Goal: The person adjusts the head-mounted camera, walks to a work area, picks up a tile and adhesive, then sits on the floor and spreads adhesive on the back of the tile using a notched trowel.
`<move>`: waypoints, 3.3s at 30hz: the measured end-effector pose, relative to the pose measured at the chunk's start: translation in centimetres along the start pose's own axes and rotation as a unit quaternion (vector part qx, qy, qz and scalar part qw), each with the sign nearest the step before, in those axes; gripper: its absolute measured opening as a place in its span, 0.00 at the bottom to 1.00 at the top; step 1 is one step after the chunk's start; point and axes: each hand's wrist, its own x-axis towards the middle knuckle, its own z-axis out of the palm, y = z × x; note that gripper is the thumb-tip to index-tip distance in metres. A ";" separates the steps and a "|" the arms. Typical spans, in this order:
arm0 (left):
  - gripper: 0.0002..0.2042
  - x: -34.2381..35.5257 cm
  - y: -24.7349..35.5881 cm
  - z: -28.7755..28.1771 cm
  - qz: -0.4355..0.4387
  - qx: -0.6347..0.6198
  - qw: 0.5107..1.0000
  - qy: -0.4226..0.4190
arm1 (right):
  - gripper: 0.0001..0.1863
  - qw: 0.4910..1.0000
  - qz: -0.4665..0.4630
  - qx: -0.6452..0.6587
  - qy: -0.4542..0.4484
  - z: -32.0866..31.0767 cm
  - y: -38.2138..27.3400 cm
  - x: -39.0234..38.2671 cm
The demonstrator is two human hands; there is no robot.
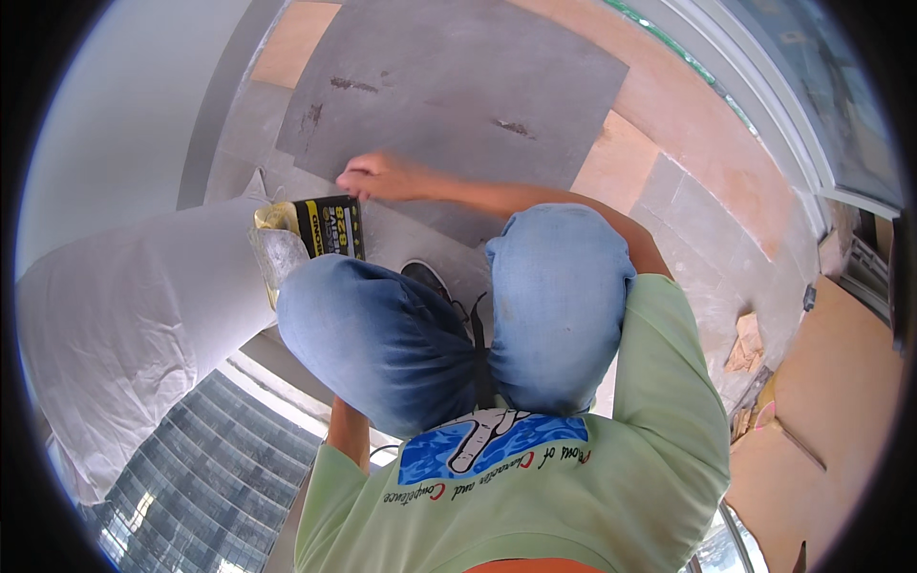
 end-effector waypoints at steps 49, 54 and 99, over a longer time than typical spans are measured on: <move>0.32 8.8 14.1 8.4 -0.135 -0.377 0.896 -0.192 | 0.28 0.826 0.089 -0.436 0.347 -21.7 5.3 -12.0; 0.28 6.5 15.9 8.3 -0.152 -0.451 0.849 -0.230 | 0.27 0.781 -0.031 -0.478 0.402 -25.7 -1.9 -10.9; 0.20 8.3 10.8 13.1 -0.118 -0.395 0.862 -0.294 | 0.30 0.690 0.151 0.152 0.691 -25.9 15.2 -26.5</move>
